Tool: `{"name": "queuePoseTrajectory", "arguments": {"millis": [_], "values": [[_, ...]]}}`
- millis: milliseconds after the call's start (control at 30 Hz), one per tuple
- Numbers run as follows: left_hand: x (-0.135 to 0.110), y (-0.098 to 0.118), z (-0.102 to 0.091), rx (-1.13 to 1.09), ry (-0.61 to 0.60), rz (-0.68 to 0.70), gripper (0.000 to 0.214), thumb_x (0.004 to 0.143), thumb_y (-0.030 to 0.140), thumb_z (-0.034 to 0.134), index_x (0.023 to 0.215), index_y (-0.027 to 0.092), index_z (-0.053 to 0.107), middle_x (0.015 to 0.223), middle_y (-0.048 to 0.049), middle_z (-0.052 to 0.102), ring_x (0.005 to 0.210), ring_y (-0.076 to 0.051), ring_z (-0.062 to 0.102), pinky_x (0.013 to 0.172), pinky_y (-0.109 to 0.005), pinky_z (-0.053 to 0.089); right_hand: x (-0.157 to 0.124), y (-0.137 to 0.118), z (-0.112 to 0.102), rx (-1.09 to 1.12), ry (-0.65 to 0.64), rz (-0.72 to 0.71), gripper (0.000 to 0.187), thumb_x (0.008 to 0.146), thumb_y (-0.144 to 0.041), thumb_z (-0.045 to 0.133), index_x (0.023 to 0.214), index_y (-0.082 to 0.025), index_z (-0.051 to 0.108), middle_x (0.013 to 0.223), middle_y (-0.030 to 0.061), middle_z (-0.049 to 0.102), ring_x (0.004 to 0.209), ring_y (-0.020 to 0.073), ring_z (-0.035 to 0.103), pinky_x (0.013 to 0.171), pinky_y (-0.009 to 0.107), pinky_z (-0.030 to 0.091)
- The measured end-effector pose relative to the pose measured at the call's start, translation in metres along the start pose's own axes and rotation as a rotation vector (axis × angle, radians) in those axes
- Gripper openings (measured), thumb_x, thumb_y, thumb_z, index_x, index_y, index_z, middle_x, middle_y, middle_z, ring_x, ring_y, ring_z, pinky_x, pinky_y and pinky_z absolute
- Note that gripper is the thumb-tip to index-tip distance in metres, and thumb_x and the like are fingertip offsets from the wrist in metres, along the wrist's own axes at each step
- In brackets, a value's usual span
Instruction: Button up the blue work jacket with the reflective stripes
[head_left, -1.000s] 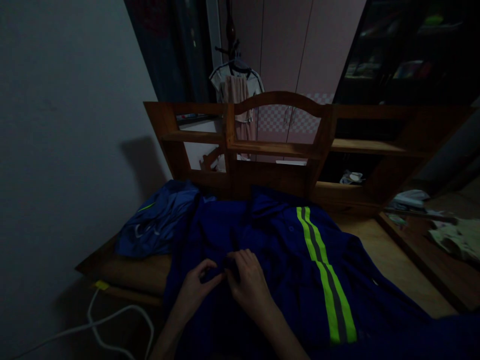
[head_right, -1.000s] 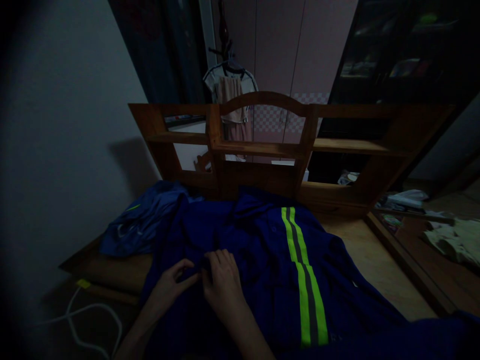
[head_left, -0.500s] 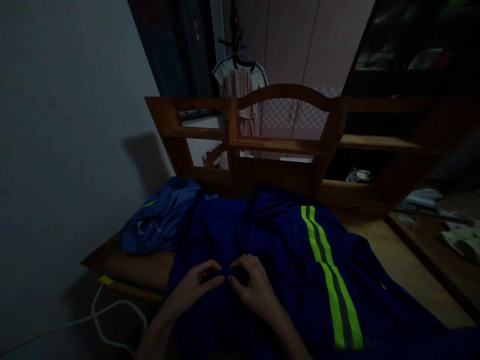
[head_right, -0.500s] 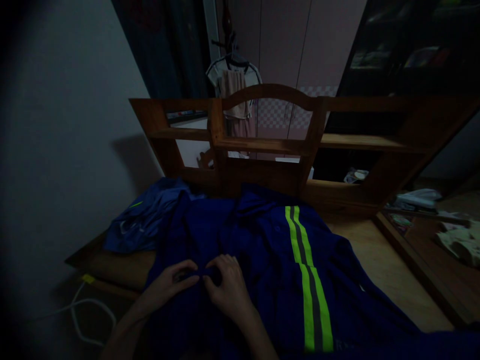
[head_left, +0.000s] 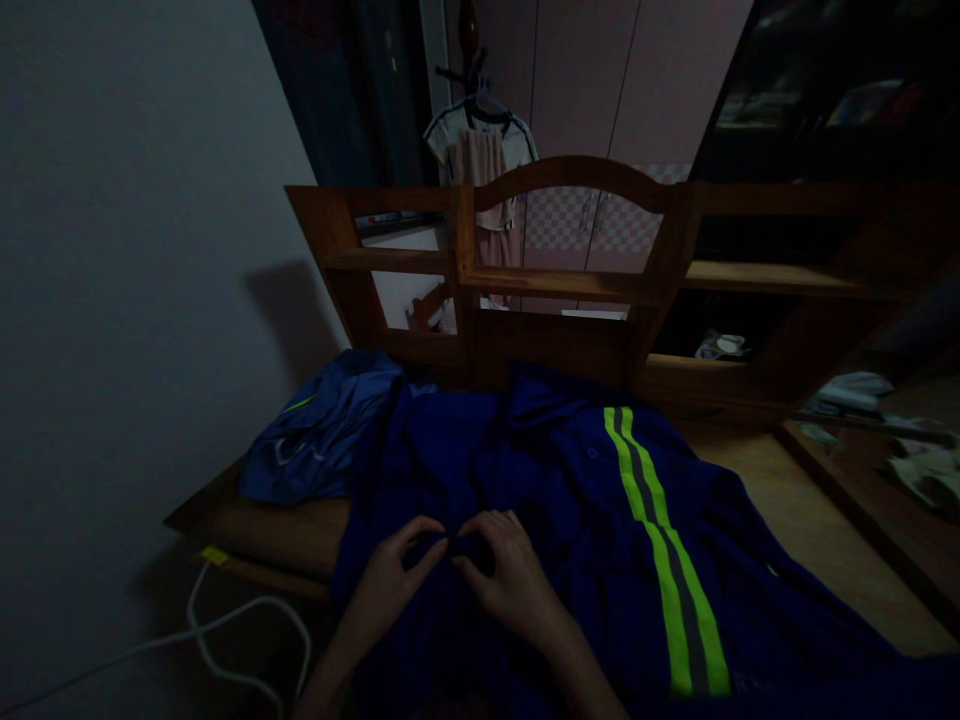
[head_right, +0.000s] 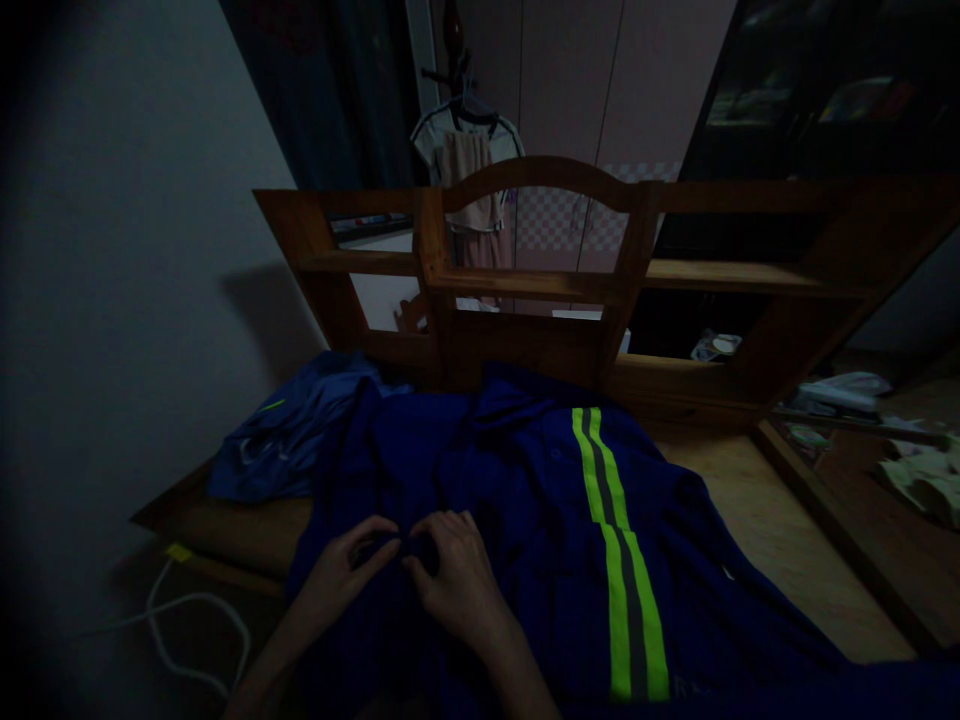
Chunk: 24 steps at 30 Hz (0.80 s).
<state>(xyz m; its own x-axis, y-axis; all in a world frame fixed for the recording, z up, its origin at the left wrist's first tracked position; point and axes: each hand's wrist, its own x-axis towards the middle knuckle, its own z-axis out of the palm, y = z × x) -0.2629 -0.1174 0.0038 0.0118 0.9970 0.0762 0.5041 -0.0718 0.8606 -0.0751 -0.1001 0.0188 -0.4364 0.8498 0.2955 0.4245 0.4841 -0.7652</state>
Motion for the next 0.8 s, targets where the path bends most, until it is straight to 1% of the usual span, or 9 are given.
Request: {"name": "queuePoseTrajectory", "arguments": {"millis": [100, 267, 433, 667, 800], "values": [[0.0004, -0.0003, 0.001, 0.034, 0.011, 0.004, 0.023, 0.081, 0.038, 0.054, 0.092, 0.021, 0.064, 0.093, -0.0033, 0.066, 0.092, -0.02, 0.061, 0.085, -0.03, 0.048, -0.0003, 0.0023, 0.0024, -0.033, 0.001, -0.013, 0.014, 0.082, -0.02, 0.06, 0.096, -0.023, 0.055, 0.094, 0.0007, 0.061, 0.095, 0.0177, 0.054, 0.097, 0.037, 0.029], [0.0019, -0.0006, 0.0012, 0.018, -0.017, 0.009, 0.023, 0.083, 0.038, 0.053, 0.093, 0.02, 0.062, 0.095, -0.0039, 0.066, 0.094, -0.02, 0.061, 0.087, -0.03, 0.047, -0.0005, 0.0034, 0.0031, -0.05, 0.01, -0.034, 0.013, 0.085, -0.022, 0.058, 0.097, -0.023, 0.055, 0.093, 0.0006, 0.061, 0.093, 0.0169, 0.054, 0.095, 0.035, 0.029], [-0.0001, -0.0013, -0.0005, 0.0, 0.003, 0.003, 0.025, 0.082, 0.04, 0.054, 0.093, 0.02, 0.064, 0.097, -0.0047, 0.067, 0.096, -0.021, 0.061, 0.088, -0.031, 0.047, -0.0006, 0.0024, 0.0042, -0.052, 0.024, -0.04, 0.01, 0.086, -0.022, 0.056, 0.096, -0.022, 0.055, 0.092, 0.001, 0.062, 0.093, 0.0172, 0.054, 0.092, 0.034, 0.031], [-0.0019, -0.0026, -0.0081, -0.042, -0.063, 0.001, 0.023, 0.082, 0.039, 0.056, 0.093, 0.021, 0.066, 0.097, -0.0035, 0.067, 0.094, -0.02, 0.061, 0.088, -0.03, 0.046, -0.0002, 0.0025, 0.0075, -0.082, 0.032, -0.03, 0.007, 0.087, -0.023, 0.054, 0.095, -0.022, 0.054, 0.091, 0.0008, 0.061, 0.09, 0.0169, 0.054, 0.089, 0.033, 0.031], [-0.0005, -0.0031, -0.003, -0.085, -0.028, -0.029, 0.023, 0.08, 0.038, 0.059, 0.094, 0.021, 0.064, 0.097, -0.0035, 0.066, 0.094, -0.019, 0.061, 0.086, -0.029, 0.047, 0.0003, 0.002, 0.0074, -0.106, 0.022, -0.04, 0.008, 0.087, -0.019, 0.052, 0.095, -0.021, 0.053, 0.091, 0.0013, 0.06, 0.089, 0.0168, 0.053, 0.085, 0.032, 0.032]]}}
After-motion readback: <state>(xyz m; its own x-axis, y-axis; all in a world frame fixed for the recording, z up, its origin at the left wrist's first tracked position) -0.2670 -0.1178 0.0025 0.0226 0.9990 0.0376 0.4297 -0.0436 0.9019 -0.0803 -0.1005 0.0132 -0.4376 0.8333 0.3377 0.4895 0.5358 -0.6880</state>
